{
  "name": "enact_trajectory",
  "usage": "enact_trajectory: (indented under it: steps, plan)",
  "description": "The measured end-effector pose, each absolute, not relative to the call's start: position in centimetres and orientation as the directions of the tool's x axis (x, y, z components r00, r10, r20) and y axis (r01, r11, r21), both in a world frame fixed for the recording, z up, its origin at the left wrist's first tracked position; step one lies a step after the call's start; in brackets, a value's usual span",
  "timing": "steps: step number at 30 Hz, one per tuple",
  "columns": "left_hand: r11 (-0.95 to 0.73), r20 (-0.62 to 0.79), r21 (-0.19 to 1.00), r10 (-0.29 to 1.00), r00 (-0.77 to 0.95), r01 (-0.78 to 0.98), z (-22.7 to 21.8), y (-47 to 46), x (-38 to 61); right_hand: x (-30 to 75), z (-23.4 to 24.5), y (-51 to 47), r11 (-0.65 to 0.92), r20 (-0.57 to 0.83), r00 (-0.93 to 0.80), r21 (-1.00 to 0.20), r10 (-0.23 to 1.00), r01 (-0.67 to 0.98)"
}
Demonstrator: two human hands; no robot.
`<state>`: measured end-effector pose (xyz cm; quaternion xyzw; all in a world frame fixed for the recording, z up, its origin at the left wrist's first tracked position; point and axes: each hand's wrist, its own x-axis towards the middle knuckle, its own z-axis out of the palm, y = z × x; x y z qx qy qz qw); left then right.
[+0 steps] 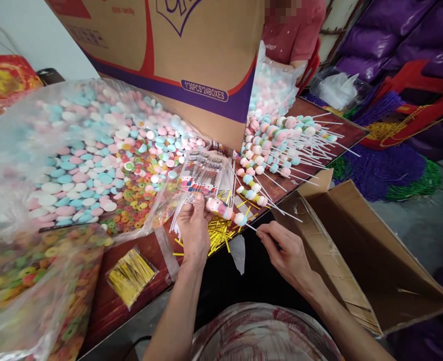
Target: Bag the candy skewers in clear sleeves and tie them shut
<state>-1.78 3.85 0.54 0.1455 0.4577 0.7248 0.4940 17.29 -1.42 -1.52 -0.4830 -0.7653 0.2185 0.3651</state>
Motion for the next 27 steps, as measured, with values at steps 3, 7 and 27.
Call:
enact_trajectory:
  steps: [3, 7, 27]
  plan:
    - [-0.064, -0.235, 0.822, 0.867, -0.44, -0.566, 0.4, 3.8, -1.8, 16.9, -1.9, -1.6, 0.479, 0.36, -0.316, -0.68, 0.878, 0.556]
    - [-0.054, -0.206, 0.83, 0.896, -0.394, -0.555, 0.4, 3.6, -2.1, 16.6, -1.8, -1.7, 0.49, 0.345, -0.355, -0.691, 0.869, 0.531]
    - [0.213, -0.268, 0.803, 0.963, -0.018, -0.556, 0.3, 1.5, 0.0, 10.5, 0.5, -1.1, -0.293, -0.255, -0.145, -0.855, 0.956, -0.428]
